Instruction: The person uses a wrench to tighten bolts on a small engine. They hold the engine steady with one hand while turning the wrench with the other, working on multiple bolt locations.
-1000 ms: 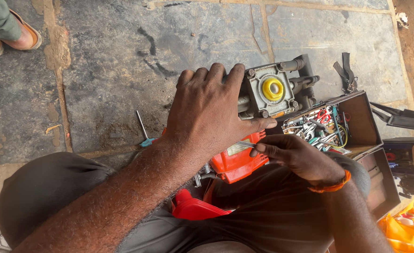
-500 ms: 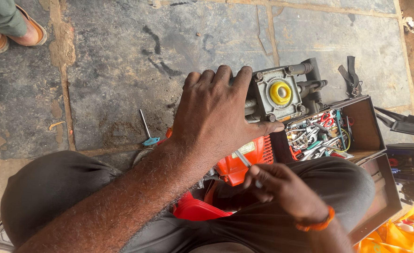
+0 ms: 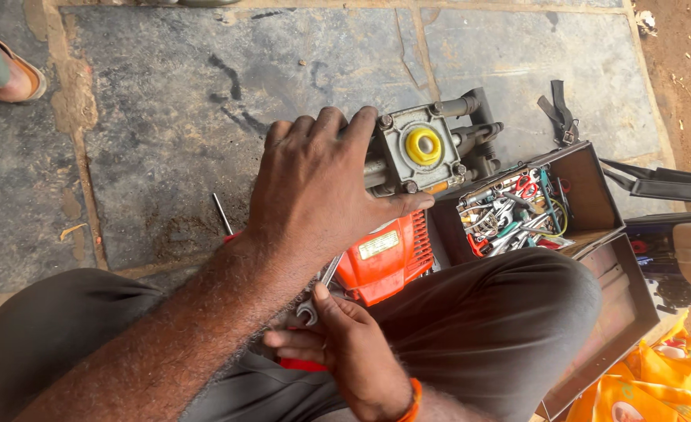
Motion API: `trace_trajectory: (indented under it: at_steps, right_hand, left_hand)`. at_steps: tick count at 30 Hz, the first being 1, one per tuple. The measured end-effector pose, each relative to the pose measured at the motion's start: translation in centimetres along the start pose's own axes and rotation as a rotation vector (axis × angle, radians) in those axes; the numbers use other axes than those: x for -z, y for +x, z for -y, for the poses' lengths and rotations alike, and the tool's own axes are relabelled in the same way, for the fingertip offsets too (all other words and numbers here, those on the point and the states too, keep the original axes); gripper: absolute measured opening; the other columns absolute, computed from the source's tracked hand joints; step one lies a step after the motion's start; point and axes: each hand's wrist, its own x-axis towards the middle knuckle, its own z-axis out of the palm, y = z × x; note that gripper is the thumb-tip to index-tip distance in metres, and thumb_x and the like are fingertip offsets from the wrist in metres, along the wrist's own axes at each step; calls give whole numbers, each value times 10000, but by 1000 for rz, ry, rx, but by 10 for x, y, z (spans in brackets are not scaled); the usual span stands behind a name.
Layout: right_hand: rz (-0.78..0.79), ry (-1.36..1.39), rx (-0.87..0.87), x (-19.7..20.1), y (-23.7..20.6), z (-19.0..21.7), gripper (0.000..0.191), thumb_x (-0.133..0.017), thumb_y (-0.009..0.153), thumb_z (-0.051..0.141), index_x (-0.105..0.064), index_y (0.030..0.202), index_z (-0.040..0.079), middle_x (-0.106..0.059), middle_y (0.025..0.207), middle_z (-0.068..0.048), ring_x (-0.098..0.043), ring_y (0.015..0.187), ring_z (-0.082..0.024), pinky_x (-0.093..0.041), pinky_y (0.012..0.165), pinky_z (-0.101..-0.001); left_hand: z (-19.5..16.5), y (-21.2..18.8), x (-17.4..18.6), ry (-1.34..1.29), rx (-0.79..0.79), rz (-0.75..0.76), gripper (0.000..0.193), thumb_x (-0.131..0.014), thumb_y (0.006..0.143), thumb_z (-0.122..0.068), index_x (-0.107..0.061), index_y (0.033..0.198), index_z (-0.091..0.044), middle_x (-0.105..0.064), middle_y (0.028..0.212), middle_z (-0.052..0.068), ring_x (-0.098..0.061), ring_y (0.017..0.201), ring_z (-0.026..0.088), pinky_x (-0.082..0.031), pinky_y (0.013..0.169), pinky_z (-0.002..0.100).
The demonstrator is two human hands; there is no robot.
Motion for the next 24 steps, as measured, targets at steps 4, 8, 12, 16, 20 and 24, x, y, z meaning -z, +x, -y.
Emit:
trace_trajectory:
  at_steps: [4,8,12,16,20,24]
  right_hand:
    - [195,-370,70,40,-11,2,417,-522,1033,339,-655,1227,-5,-743,961,-83,-720,885,-169,-588,831,-295]
    - [33,-495,208,73,-21,13,340,-598,1035,301,-712,1166,9,-630,865,13,-485,708,-63,-413,641,-230]
    - [-57,-526,196,94,-25,40,349,-578,1032,341,-747,1065,37,-661,851,33,-430,661,-54,-403,621,-227]
    - [-123,-642,119,103,-28,60,381,-552,1009,362,-774,1027,52,-694,866,52,-409,629,-52,-401,619,-218]
    - [-137,-577,50,107,-30,66,388,-568,995,343,-776,1036,18,-663,810,38,-400,613,-70,-390,613,-231]
    - [-116,-581,66,111,-31,69,422,-567,1023,356,-782,1046,-7,-447,649,33,-389,610,-78,-336,577,-239]
  left_hand:
    - [-3,-3,0,37,28,19,1085,-763,695,-840,-572,1310,33,-653,985,207,-666,904,334,-472,875,550]
    - [-5,-5,-2,45,69,30,1110,-735,702,-862,-560,1317,46,-656,990,226,-672,892,340,-483,865,554]
    - [-7,-6,-4,70,70,33,1134,-687,736,-864,-527,1345,79,-664,1026,277,-694,860,350,-500,847,568]
    - [-11,-7,-3,144,101,77,1168,-637,760,-895,-484,1382,82,-659,1041,321,-719,819,384,-550,766,585]
    - [-12,-5,0,172,96,112,1203,-623,769,-909,-451,1411,93,-654,1002,332,-727,783,383,-602,653,537]
    - [-11,-6,1,149,90,74,1196,-648,742,-882,-457,1404,95,-658,944,315,-730,741,365,-607,598,520]
